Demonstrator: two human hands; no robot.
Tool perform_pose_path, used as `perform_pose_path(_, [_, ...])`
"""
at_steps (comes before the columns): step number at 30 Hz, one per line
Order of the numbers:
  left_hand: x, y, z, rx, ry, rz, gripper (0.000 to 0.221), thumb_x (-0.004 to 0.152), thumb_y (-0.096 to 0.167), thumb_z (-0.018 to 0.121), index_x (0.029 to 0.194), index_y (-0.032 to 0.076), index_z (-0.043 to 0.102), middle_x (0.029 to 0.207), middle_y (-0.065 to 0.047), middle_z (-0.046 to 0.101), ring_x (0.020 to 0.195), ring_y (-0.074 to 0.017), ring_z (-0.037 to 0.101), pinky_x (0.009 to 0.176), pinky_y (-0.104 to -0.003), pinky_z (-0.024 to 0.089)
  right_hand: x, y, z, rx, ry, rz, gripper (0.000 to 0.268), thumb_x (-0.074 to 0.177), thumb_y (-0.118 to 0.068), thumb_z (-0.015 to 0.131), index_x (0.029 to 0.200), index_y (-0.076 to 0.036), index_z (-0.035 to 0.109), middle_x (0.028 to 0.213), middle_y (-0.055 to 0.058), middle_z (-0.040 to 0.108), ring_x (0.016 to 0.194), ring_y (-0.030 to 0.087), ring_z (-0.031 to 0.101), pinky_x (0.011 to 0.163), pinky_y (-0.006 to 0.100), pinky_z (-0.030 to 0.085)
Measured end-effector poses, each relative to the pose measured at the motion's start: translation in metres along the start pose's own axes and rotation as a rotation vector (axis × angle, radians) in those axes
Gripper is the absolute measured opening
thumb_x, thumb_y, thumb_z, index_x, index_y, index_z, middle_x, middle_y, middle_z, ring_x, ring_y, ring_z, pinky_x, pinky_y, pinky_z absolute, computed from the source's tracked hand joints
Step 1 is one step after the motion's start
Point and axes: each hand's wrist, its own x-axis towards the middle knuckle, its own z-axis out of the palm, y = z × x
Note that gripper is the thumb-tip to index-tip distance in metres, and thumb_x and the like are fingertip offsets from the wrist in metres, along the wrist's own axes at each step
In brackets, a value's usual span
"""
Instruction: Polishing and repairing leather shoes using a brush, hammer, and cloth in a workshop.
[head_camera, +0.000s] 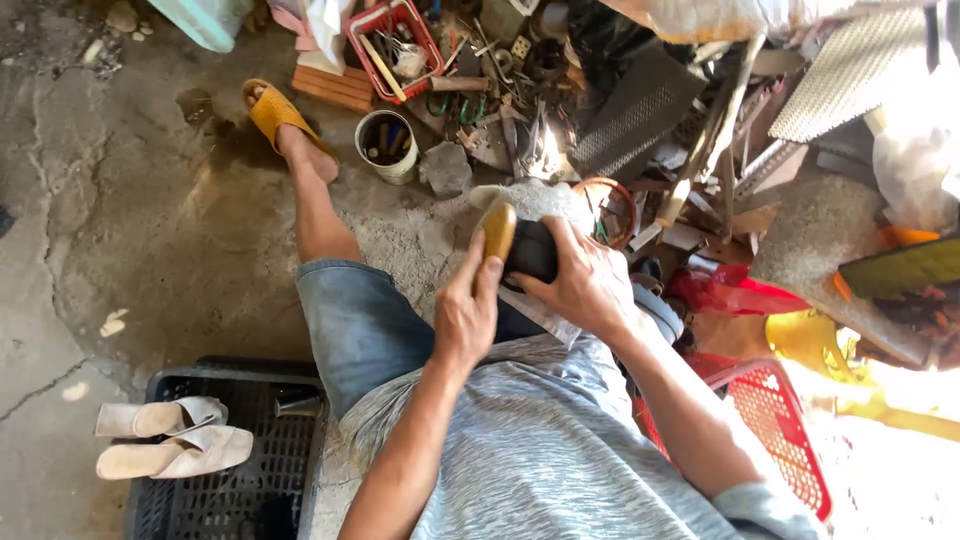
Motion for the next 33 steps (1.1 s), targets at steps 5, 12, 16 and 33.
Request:
perform_pose_path(5, [-0.026,0.026,0.000,-0.032,-0.043,-0.006,0.050,0.103,0.042,0.058,0.145,0.015,0.060,0.109,-0.030,0.072,0.100,-0.0422,0.073,0.081,-0.046,0.063,-0.007,0.006,-0.003,-0.041,-0.030,0.001,0.083,0.068,-0.041,0.081,0.140,-0.017,0.049,0.114,0.010,0.068,0.105,0.033,0.072,0.086,0.049,0.058])
perform_pose_path(12, [-0.013,0.065,-0.022,0.096,-0.026,0.223,0.048,0.099,0.036,0.067,0.144,0.020,0.062,0.108,-0.017,0.075,0.101,-0.0333,0.075,0.076,-0.040,0.064,-0.015,-0.006,-0.030,0.065,0.130,-0.004,0.089,0.065,-0.039,0.089,0.141,-0.015,0.049,0.115,0.014,0.069,0.106,0.038,0.071,0.087,0.052,0.057])
perform_pose_path(16, [0.013,0.092,-0.052,0.077,0.090,0.388,0.043,0.102,0.033,0.064,0.140,0.011,0.065,0.097,-0.023,0.072,0.094,-0.0396,0.073,0.078,-0.044,0.062,-0.013,-0.047,-0.070,0.230,0.387,-0.193,0.083,0.065,-0.031,0.096,0.134,-0.012,0.054,0.110,0.016,0.071,0.101,0.042,0.072,0.087,0.049,0.057])
perform_pose_path(33, [-0.020,0.027,0.007,0.409,-0.090,0.400,0.045,0.096,0.053,0.061,0.139,0.042,0.062,0.073,-0.001,0.061,0.062,-0.0240,0.070,0.053,-0.039,0.059,-0.090,0.012,-0.029,0.244,0.400,0.124,0.084,0.065,-0.018,0.094,0.139,-0.009,0.053,0.118,0.020,0.072,0.100,0.044,0.072,0.082,0.054,0.059])
